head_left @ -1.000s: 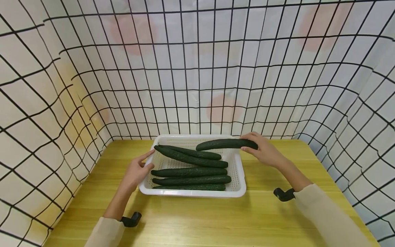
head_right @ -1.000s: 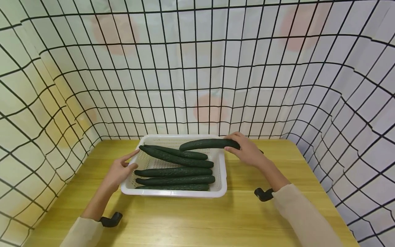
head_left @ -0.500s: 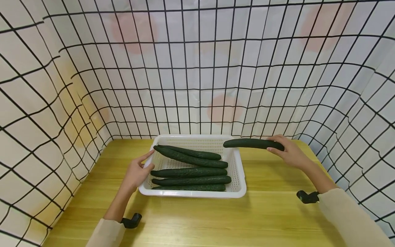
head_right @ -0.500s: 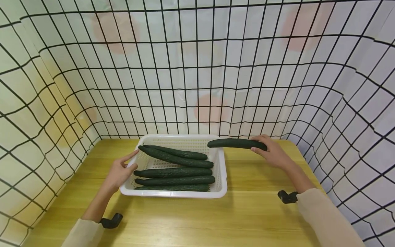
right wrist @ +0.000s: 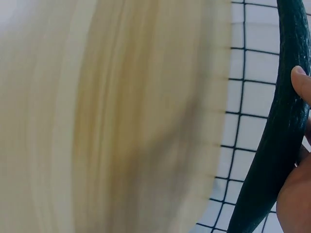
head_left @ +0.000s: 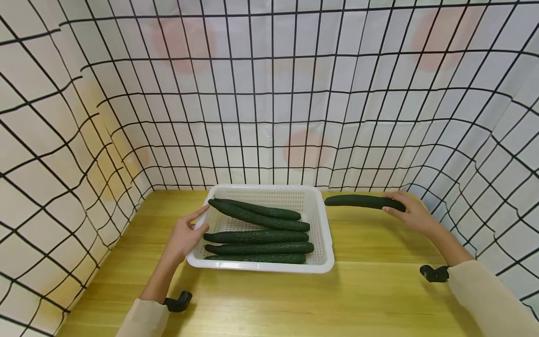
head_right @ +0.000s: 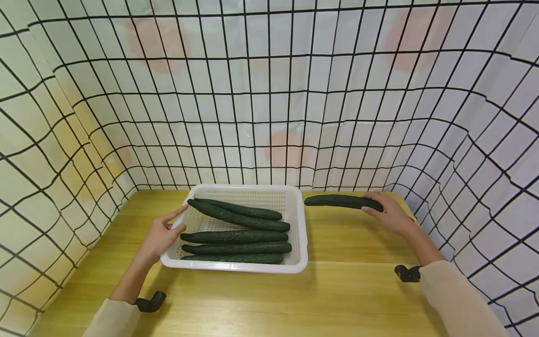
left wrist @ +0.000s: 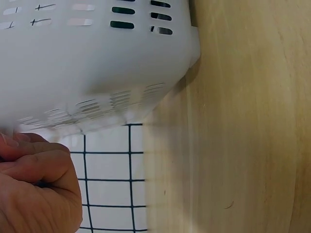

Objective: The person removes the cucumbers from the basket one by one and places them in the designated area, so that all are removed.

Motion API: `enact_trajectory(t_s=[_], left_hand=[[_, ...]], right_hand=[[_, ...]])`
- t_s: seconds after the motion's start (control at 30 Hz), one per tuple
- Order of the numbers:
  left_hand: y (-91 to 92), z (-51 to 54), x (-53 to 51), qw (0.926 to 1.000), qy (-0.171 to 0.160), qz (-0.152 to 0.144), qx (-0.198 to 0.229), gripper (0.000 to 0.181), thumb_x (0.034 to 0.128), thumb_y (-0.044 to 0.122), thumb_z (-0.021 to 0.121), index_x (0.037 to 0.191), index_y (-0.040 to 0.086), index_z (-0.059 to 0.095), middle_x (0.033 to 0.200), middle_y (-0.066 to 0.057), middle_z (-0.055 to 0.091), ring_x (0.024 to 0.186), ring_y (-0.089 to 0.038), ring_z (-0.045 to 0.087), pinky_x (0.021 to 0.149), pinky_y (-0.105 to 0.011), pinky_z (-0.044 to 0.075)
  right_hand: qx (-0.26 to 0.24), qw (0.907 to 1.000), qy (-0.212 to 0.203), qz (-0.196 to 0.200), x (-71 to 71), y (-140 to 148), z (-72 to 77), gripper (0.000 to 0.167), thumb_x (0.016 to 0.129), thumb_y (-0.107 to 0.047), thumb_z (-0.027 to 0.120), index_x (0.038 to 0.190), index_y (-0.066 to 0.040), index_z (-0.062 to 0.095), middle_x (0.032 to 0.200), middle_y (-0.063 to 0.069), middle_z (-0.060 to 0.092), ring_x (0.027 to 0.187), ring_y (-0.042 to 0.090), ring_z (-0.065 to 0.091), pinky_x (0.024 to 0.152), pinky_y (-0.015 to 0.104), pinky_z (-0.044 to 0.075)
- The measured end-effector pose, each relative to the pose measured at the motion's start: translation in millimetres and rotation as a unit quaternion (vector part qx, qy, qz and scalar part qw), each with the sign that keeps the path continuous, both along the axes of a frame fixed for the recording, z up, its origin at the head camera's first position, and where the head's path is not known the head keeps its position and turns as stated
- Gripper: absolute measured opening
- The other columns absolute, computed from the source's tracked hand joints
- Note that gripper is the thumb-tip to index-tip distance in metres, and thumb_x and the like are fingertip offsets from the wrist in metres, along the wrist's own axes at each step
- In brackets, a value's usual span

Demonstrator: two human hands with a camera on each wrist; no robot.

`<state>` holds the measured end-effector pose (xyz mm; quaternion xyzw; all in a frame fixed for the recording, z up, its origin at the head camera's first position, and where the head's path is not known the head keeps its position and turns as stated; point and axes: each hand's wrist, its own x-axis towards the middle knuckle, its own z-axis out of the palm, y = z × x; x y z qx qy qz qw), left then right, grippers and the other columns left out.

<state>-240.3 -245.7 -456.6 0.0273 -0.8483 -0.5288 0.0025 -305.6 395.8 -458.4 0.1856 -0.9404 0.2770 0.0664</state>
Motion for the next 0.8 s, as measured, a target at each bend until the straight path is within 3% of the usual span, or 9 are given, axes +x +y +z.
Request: enact_trajectory(t_s=[0.23,0.37,0.57,0.8], left_hand=[[0.9,-1.0,0.2,1.0,0.003,0.006,-0.004,0.06,0.0929,0.017,0.063,0.15,0.032,0.054,0.094,-0.022,0.072,0.052,-0.014,0.054,0.051,-0.031,0.052],[0.2,-1.1,0.3,1.0,0.003,0.004,0.003,0.061,0.0932,0.016,0.063,0.151,0.03,0.053,0.102,-0.024,0.072,0.055,-0.014,0.057,0.052,-0.031,0.053],[0.2,0.4,-0.4,0.9998,-0.002,0.004,0.018,0.061,0.0936,0.016,0.063,0.152,0.03,0.053,0.094,-0.022,0.072,0.053,-0.013,0.053,0.052,-0.03,0.051],[0.4,-1.2,0.2,0.9992,-0.004,-0.002,0.041,0.061,0.0952,0.015,0.063,0.153,0.028,0.051,0.12,-0.028,0.068,0.061,-0.017,0.06,0.053,-0.032,0.054]], right_hand=[[0.011,0.9992,-0.038,0.006,-7.6,7.9,-16.4,0.053,0.104,-0.028,0.061,0.146,0.002,0.05,0.15,0.031,0.043,0.136,0.057,0.036,0.103,0.074,0.033],[0.017,0.9983,-0.056,0.008,-13.4,8.4,-24.2,0.054,0.104,-0.031,0.061,0.146,0.001,0.051,0.149,0.031,0.044,0.135,0.057,0.038,0.103,0.074,0.033],[0.025,0.9985,-0.048,0.013,-21.3,9.4,-35.0,0.053,0.105,-0.03,0.06,0.146,0.001,0.051,0.15,0.032,0.043,0.136,0.057,0.036,0.104,0.074,0.031],[0.046,0.9984,-0.031,0.01,-26.1,9.3,-46.2,0.05,0.105,-0.027,0.059,0.146,0.002,0.052,0.147,0.032,0.046,0.133,0.058,0.04,0.103,0.074,0.033]])
